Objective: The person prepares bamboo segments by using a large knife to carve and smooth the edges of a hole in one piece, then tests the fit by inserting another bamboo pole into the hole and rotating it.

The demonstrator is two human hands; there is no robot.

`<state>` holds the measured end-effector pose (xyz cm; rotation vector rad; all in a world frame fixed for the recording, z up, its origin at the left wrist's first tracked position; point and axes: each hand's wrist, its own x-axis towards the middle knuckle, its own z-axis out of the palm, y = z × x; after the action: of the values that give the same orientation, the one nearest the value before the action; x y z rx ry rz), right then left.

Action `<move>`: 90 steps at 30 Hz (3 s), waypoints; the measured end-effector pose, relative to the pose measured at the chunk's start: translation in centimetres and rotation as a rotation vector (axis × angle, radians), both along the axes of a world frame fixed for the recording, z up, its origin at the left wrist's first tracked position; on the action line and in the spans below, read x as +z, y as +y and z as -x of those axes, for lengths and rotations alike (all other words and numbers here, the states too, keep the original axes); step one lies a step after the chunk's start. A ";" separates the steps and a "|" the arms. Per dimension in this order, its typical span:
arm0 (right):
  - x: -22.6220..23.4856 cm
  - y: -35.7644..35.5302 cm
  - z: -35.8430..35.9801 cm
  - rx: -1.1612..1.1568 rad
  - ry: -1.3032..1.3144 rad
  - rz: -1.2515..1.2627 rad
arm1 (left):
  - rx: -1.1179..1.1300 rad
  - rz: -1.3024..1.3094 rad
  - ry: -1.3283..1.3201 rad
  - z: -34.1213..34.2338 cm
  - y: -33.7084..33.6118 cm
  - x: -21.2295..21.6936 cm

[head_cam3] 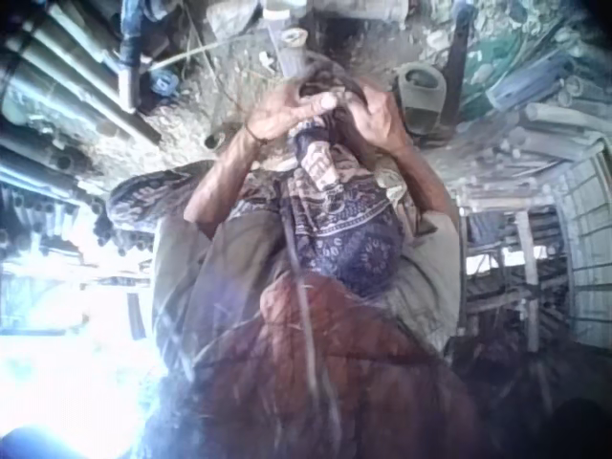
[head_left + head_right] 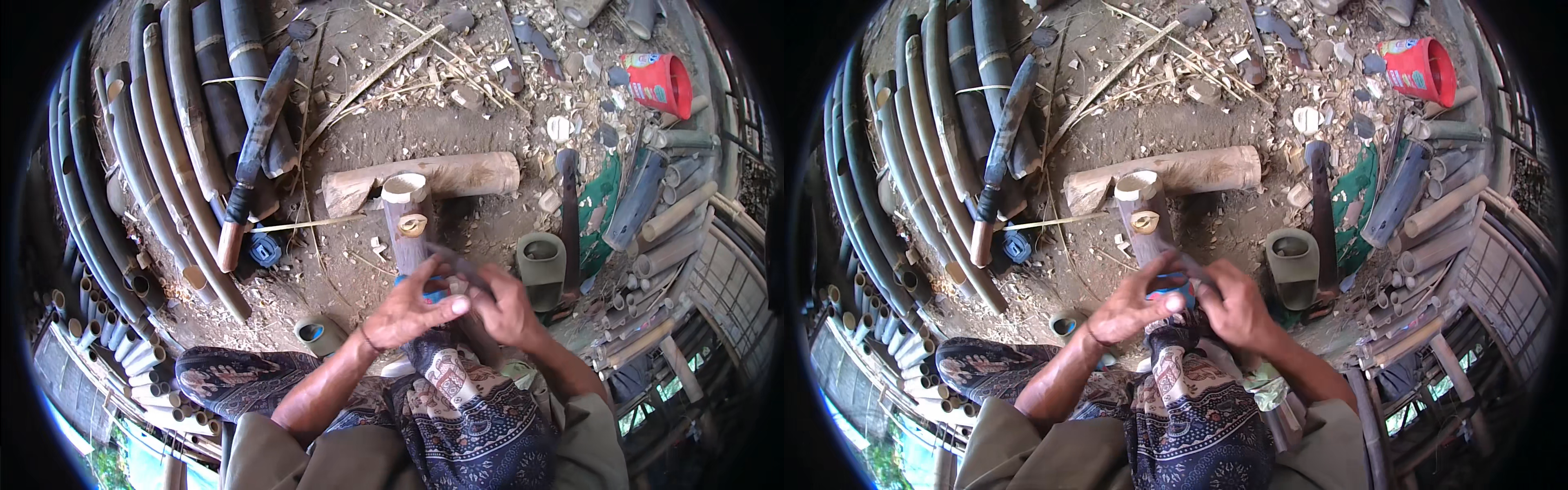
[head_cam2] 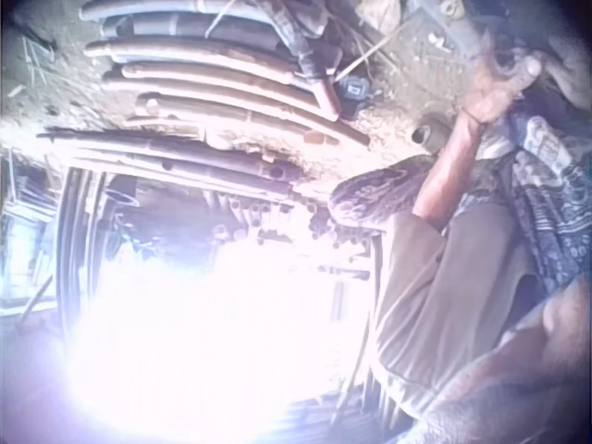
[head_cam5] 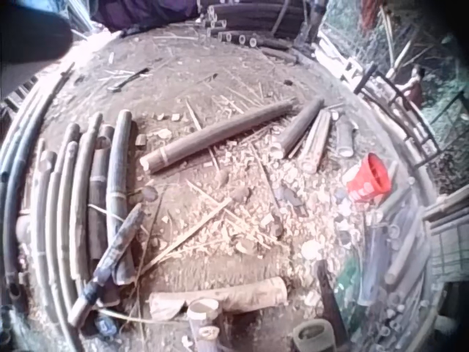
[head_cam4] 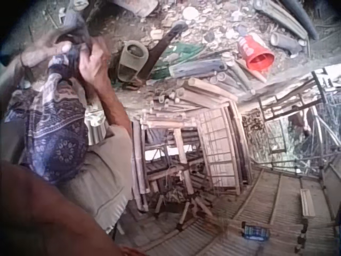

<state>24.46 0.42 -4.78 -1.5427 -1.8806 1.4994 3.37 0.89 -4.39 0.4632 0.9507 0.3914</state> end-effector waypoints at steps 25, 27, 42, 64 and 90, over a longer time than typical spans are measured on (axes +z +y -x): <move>-0.5 16.4 4.1 0.739 -0.353 0.205 | 0.613 0.233 -0.389 -3.9 1.7 -2.5; -0.8 17.6 5.4 0.859 -0.407 0.191 | 0.670 0.218 -0.372 -3.8 1.6 -1.7; 1.1 16.5 7.1 1.153 -0.484 0.022 | 0.223 0.098 -0.213 -2.3 -5.7 0.0; -1.2 2.3 12.8 -0.699 0.831 1.157 | -0.544 -0.534 0.989 10.8 1.0 3.0; -2.6 -1.5 8.1 -0.648 0.345 0.710 | -0.495 -0.766 1.006 0.9 -8.1 0.8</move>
<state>16.36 -1.09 -7.42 -1.7529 -0.5638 1.9985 2.46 -7.24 -3.59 1.6594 1.5792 0.0209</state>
